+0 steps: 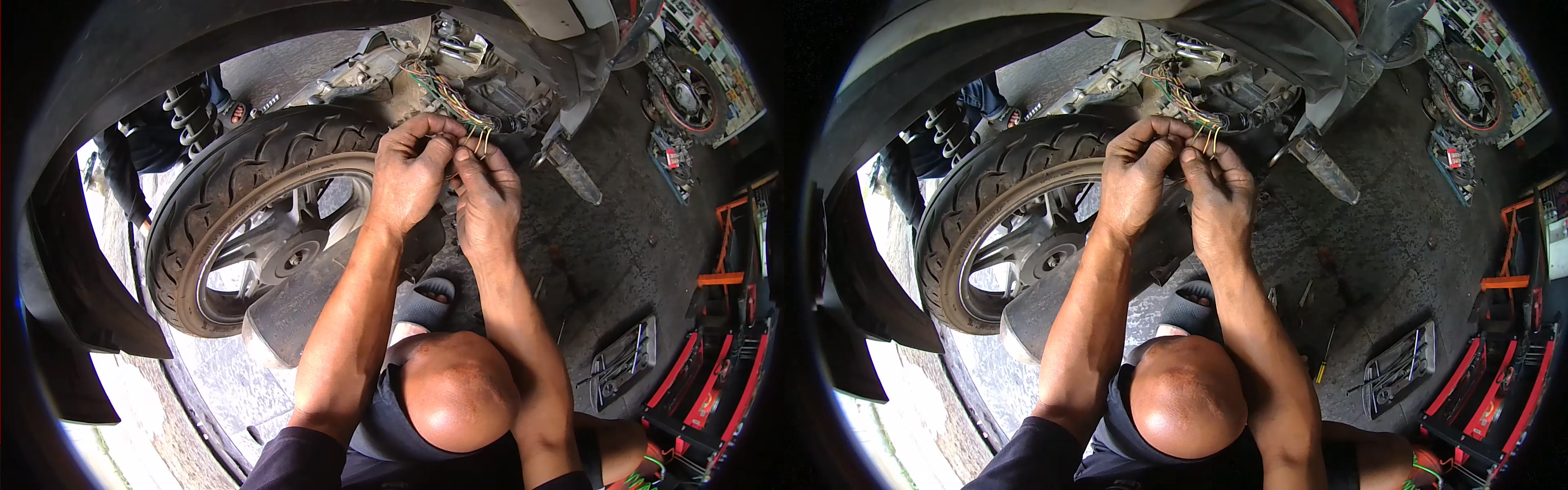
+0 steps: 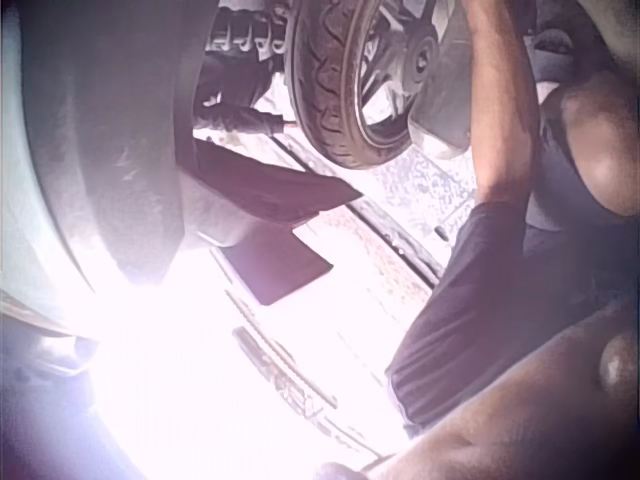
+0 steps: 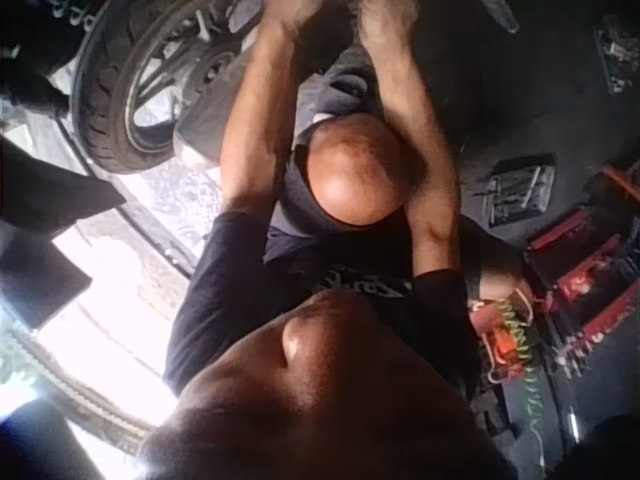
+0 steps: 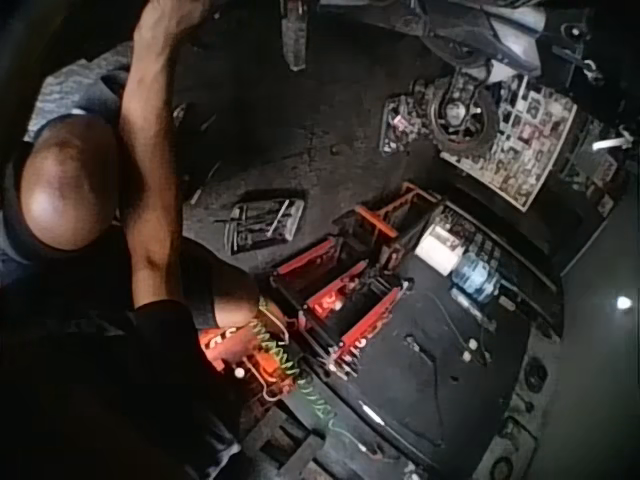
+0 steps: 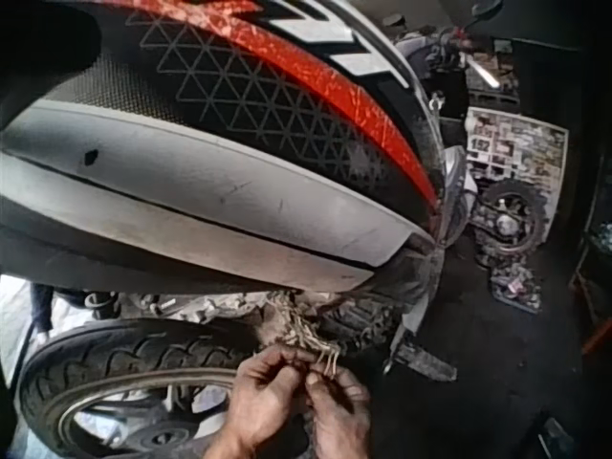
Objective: The person repairs scooter wiring by stripping and cutting the wires using pliers and scissors, twisting the exposed wires together by hand, and wrapping the spliced wires with electrical tape.
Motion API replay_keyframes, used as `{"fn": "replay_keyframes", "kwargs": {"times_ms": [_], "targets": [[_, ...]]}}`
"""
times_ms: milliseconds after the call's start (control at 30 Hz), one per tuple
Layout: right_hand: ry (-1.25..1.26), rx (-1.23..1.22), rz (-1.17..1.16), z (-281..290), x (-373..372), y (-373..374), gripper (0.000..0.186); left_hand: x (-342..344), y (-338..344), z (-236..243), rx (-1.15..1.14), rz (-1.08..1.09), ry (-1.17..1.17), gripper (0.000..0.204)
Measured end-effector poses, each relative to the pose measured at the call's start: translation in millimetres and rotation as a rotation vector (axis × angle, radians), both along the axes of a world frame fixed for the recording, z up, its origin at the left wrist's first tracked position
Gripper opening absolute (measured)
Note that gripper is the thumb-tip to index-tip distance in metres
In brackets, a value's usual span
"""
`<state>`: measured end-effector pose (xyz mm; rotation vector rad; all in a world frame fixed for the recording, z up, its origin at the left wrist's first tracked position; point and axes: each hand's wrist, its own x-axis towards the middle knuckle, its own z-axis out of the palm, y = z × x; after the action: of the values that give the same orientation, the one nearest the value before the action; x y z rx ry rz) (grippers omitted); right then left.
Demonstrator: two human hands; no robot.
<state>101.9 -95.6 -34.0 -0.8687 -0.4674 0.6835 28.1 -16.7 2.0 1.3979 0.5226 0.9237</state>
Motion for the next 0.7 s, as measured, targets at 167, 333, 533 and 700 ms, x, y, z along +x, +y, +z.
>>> {"fn": "replay_keyframes", "kwargs": {"times_ms": [167,333,533,700], "targets": [[-0.112,-0.077,-0.063,-3.9,-2.2,0.5,0.009,3.5,-1.3,4.9,-0.043,-0.002,0.112,0.017],[-0.214,-0.133,-0.078,-4.3,-2.1,-2.0,0.008,6.3,-1.9,4.4,-0.187,0.001,0.029,0.017],[-0.288,-0.209,-0.111,-4.4,-1.7,-2.8,0.009,6.4,-4.0,5.2,-0.078,0.03,0.06,0.017],[-0.319,-0.213,-0.117,-1.7,-2.0,-4.1,0.01,6.1,-4.7,5.7,-0.127,0.019,0.082,0.016]]}}
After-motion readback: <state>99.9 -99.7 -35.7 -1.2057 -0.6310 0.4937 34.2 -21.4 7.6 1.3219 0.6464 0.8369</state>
